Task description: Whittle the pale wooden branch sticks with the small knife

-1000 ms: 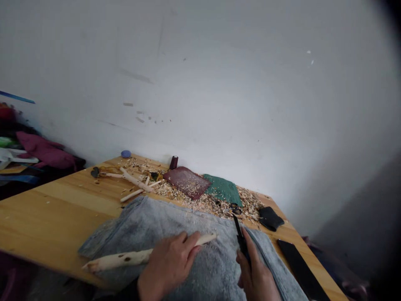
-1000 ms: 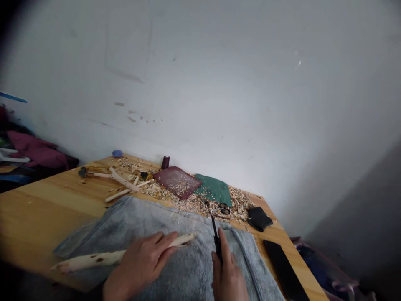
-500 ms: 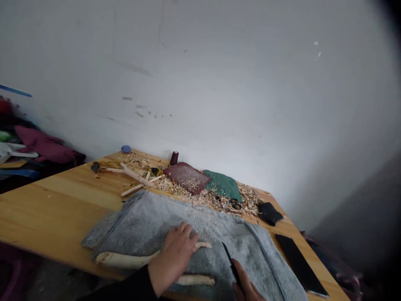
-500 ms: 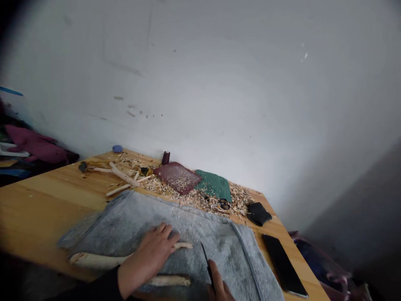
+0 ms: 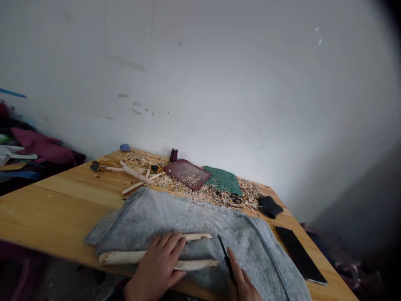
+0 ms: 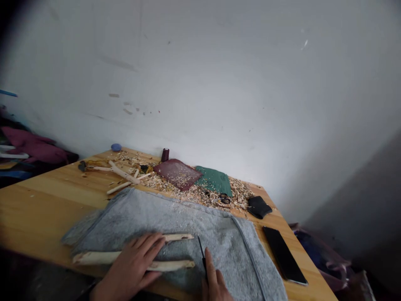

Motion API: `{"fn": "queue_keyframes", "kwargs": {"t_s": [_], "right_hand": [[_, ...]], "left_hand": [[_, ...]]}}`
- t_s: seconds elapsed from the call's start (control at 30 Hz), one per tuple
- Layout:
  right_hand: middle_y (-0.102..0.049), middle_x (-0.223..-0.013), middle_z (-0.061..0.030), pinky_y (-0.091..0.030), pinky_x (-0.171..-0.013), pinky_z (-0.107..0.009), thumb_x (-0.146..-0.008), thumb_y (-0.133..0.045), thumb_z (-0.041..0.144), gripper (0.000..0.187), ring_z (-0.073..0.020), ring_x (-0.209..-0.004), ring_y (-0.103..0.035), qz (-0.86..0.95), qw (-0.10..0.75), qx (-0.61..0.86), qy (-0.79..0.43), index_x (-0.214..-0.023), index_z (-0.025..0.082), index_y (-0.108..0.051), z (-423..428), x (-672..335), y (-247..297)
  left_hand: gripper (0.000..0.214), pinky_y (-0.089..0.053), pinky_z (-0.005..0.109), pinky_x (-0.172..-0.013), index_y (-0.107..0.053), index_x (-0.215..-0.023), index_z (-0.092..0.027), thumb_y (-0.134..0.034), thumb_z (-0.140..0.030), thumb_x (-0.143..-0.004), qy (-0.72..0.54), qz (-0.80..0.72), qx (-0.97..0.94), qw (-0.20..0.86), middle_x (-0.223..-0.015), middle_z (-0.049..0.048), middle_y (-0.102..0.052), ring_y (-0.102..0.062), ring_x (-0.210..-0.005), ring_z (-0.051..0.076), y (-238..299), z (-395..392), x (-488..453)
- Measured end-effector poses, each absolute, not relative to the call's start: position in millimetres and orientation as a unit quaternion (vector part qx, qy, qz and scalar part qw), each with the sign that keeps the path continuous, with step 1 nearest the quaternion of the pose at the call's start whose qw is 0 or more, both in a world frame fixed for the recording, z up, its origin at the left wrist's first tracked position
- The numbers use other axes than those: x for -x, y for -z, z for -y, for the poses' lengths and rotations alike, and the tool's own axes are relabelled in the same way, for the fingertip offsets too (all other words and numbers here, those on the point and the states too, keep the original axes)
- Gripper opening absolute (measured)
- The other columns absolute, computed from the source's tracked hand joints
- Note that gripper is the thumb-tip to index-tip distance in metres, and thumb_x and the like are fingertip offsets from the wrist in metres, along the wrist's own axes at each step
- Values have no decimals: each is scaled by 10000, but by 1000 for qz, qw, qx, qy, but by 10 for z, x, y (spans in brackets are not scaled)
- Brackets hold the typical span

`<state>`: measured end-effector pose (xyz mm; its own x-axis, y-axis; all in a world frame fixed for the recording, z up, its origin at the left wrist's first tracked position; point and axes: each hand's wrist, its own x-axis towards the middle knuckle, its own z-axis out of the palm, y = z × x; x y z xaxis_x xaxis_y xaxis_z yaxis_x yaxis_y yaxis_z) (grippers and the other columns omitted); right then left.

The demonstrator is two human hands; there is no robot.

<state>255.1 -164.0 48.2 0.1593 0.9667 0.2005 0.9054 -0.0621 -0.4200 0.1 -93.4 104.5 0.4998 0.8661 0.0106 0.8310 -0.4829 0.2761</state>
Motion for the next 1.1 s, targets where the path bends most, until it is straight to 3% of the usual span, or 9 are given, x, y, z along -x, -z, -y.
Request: {"fn": "queue_keyframes", "kwargs": {"t_s": [0.13,0.27,0.33,0.5,1.1], "right_hand": [[-766,-985,-77,-583,-699,-305,-925,-306,111,629,-250,-781,-743,655,200,725,-82,-1524,265,-418,1607,-2565,-523],[-758,-1020,-109,-551,-715,-278,-938,-292,92,620,-228,-788,-743,653,140,739,-82,-1541,207,-380,1547,-2543,-629],[-755,-979,-110,-541,-689,-287,-942,-314,97,617,-234,-777,-745,653,85,748,-75,-1539,236,-381,1520,-2500,-705],[-739,-947,-110,-506,-600,-271,-887,-288,35,714,-223,-727,-747,655,-5,753,-63,-1543,308,-356,1494,-2400,-902],[-739,-953,-106,-548,-639,-282,-818,-320,-69,807,-228,-763,-751,663,-72,745,19,-1503,348,-413,1413,-2251,-1099]], "left_hand": [[461,-477,429,-999,-683,-1162,-161,-475,-12,-778,-63,-492,-862,104,-1198,121,-704,-621,-1140,289,-1191,811,-10],[364,-496,358,-881,-708,-933,-174,-420,-3,-790,-93,-499,-855,108,-989,95,-730,-661,-990,265,-1278,679,3],[328,-492,340,-837,-701,-863,-170,-415,-16,-814,-98,-506,-849,113,-934,97,-729,-677,-931,261,-1270,626,12],[325,-481,314,-814,-694,-825,-172,-406,-20,-822,-121,-515,-841,117,-903,84,-727,-687,-887,245,-1201,560,32],[310,-444,270,-742,-686,-735,-183,-407,-62,-793,-166,-502,-840,121,-804,32,-701,-652,-781,205,-1249,559,57]]}}
